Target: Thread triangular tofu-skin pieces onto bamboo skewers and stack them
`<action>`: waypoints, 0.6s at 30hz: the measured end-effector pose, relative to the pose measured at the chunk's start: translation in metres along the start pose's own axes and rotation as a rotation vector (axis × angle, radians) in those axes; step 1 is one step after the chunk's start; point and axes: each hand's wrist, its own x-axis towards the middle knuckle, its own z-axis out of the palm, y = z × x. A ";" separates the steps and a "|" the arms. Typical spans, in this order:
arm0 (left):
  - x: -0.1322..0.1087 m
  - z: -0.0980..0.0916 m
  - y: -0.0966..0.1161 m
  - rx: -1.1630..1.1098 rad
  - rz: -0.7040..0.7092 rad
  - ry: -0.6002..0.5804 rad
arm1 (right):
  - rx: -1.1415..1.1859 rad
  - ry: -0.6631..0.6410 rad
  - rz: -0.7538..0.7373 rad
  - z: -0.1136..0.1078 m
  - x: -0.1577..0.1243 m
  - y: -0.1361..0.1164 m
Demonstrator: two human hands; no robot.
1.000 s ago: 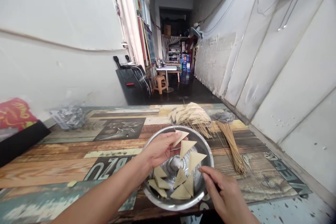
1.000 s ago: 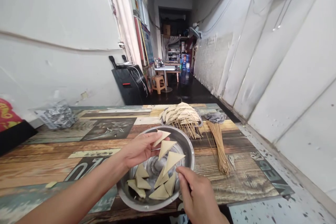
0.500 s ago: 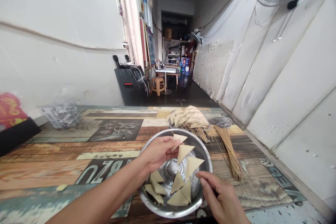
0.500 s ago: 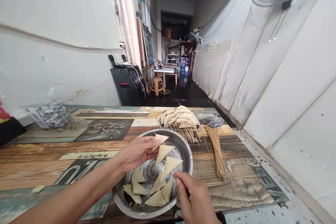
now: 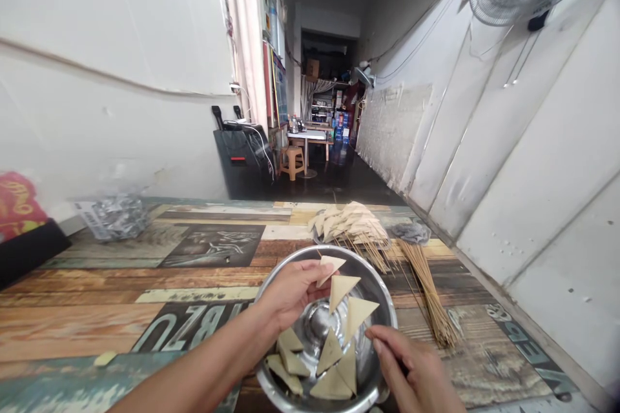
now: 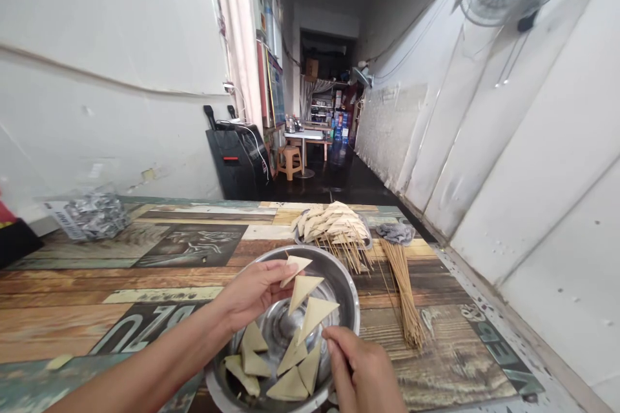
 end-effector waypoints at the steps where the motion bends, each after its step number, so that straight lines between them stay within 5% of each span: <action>1: -0.001 -0.001 0.002 0.006 -0.013 -0.007 | -0.002 -0.018 0.018 -0.006 0.005 -0.002; 5: -0.012 -0.008 0.008 0.068 -0.053 0.008 | -0.066 -0.029 0.078 -0.031 0.045 -0.009; 8: -0.022 -0.010 0.009 0.146 -0.023 -0.016 | -0.317 -0.021 0.086 -0.032 0.097 -0.004; 11: -0.031 -0.009 0.007 0.205 -0.027 -0.087 | -0.738 -0.159 0.172 -0.010 0.155 0.009; 14: -0.040 -0.010 0.006 0.226 0.001 -0.115 | -0.828 -0.236 0.214 0.020 0.198 0.028; 18: -0.051 -0.016 0.009 0.281 0.037 -0.107 | -0.873 -0.323 0.223 0.047 0.220 0.054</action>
